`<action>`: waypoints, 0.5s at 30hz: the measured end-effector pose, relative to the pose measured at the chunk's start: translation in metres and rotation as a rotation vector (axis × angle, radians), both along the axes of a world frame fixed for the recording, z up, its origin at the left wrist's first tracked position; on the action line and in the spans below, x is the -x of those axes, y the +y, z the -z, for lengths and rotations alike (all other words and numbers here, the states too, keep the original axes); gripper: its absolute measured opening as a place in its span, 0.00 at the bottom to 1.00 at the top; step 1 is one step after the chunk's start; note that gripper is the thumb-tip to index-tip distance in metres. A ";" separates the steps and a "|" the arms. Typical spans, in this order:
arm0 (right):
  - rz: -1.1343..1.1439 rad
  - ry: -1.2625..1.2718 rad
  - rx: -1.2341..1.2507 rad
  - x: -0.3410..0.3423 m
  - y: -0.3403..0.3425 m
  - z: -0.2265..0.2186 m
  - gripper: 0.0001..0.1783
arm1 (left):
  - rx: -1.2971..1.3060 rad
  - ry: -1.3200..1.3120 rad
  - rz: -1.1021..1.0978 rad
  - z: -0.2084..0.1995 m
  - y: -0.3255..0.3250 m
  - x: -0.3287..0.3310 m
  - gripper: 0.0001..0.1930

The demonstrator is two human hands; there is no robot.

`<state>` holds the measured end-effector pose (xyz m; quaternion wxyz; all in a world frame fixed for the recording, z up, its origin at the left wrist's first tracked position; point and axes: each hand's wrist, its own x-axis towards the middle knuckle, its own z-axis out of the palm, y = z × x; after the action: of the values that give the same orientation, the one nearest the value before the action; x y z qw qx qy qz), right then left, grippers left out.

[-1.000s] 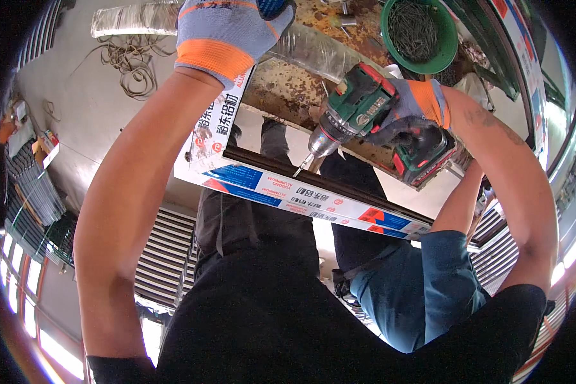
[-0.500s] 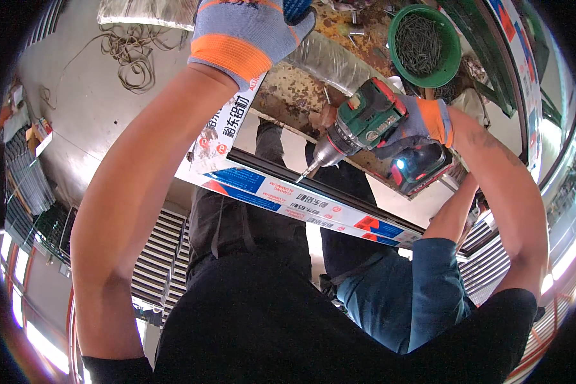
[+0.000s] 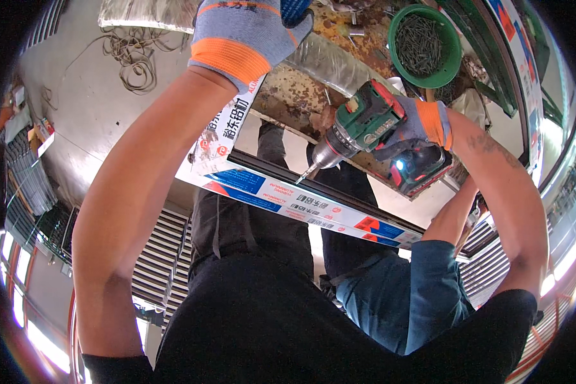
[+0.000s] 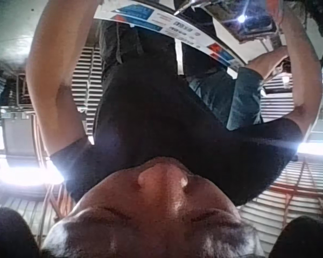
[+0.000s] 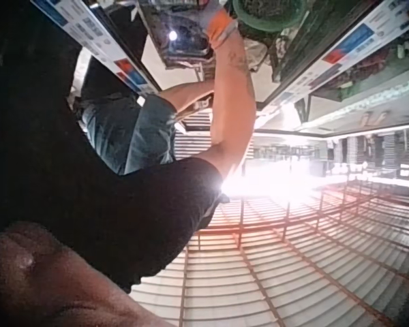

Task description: Assembling and securing components of a metal window frame using a mallet and a power drill.

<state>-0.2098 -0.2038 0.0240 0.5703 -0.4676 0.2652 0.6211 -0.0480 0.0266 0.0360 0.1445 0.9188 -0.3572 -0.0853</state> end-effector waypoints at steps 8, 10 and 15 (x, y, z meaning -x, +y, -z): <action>-0.037 0.027 0.065 -0.005 0.006 -0.008 0.31 | 0.073 -0.039 -0.005 0.004 0.004 0.001 0.44; 0.070 -0.001 -0.020 -0.003 0.006 -0.008 0.32 | 0.022 0.002 -0.005 -0.002 -0.001 -0.001 0.44; -0.128 -0.128 0.049 -0.002 0.015 -0.003 0.32 | 0.040 -0.056 0.000 -0.006 0.001 -0.001 0.44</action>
<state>-0.2079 -0.1889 0.0265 0.5337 -0.5360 0.2130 0.6185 -0.0473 0.0271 0.0419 0.1528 0.9178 -0.3627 -0.0523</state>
